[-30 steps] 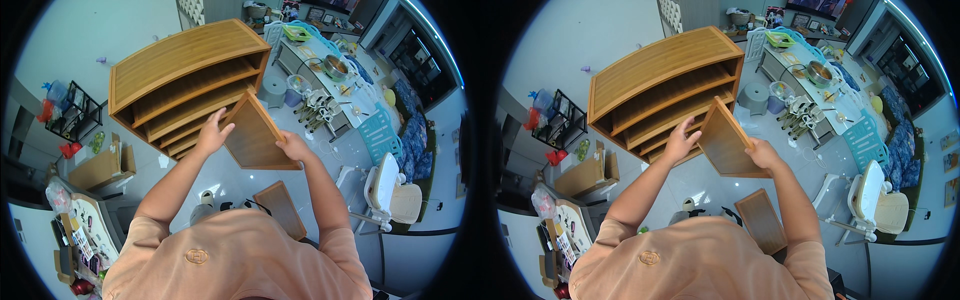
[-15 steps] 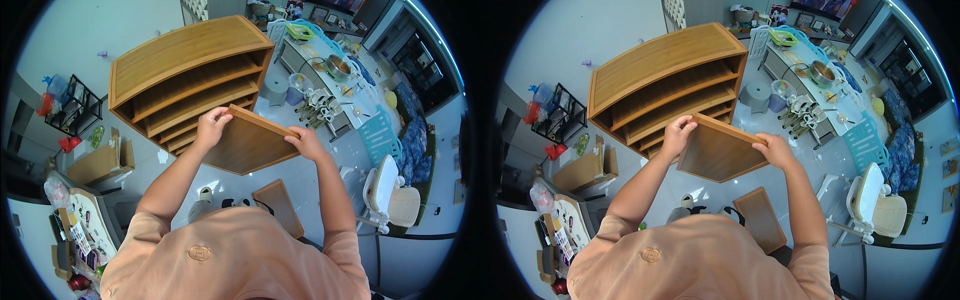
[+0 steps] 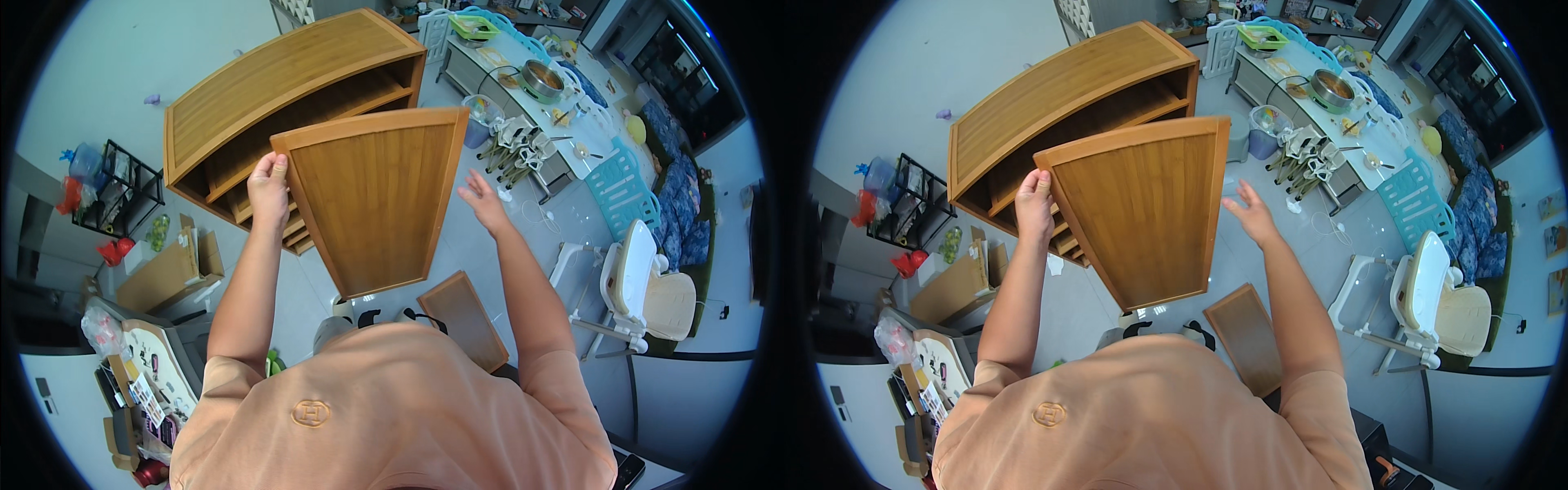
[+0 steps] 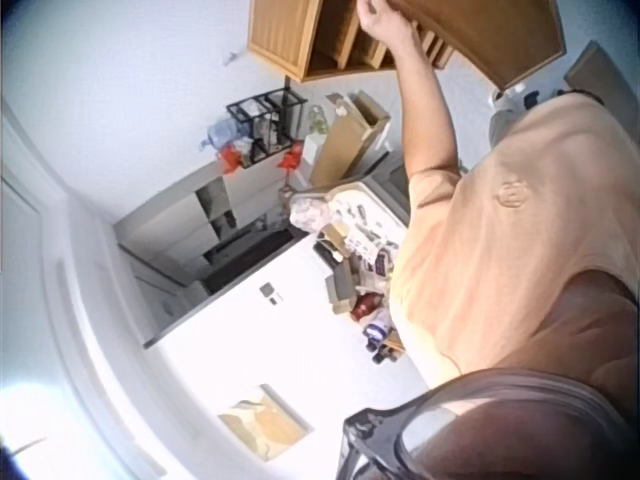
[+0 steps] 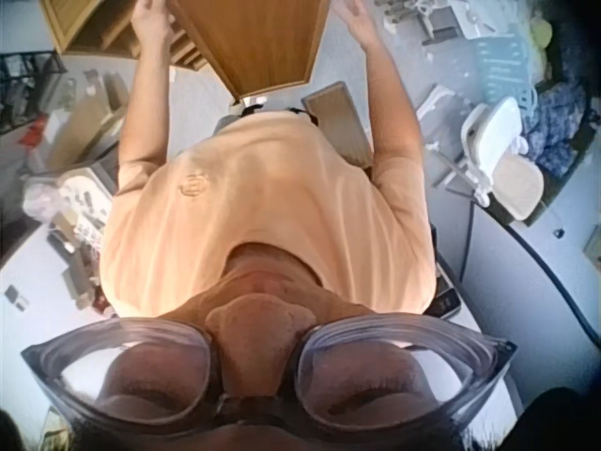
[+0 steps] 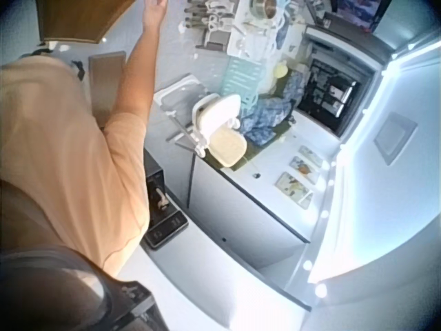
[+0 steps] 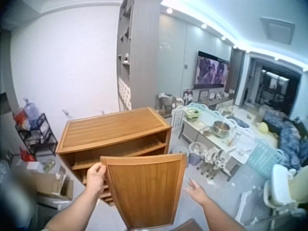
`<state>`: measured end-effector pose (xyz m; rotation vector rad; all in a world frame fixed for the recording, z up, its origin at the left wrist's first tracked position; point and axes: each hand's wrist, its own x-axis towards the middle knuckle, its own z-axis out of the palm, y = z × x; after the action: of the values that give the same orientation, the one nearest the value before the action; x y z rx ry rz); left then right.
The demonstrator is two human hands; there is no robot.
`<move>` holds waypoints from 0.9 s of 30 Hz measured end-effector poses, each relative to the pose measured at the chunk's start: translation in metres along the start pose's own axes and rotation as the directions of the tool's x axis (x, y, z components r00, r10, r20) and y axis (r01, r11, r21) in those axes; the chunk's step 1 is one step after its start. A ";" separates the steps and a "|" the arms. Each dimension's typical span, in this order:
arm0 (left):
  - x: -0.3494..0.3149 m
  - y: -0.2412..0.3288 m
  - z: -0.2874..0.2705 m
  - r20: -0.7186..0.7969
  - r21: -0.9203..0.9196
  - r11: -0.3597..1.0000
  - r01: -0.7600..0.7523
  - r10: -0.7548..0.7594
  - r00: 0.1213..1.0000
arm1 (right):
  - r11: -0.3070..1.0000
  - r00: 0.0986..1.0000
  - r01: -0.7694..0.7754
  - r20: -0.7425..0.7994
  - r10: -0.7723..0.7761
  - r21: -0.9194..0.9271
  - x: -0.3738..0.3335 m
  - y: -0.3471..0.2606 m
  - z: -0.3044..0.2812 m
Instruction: The person assembles a wooden shelving unit by reading instruction papers, picking up wooden panels from the floor, and sliding them into the main frame of the cabinet.
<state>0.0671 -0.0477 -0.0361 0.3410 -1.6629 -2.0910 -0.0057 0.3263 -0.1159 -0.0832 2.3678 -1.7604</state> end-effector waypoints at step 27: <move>-0.031 -0.065 -0.056 -0.139 0.009 0.911 0.413 -0.408 0.902 | 0.790 0.958 0.207 -0.043 -0.282 -0.577 -0.008 -0.076 -0.031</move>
<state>0.1077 -0.0696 -0.1149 0.8960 -1.6609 -2.2677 -0.0086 0.3341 -0.0335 -0.3899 3.0191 -1.0931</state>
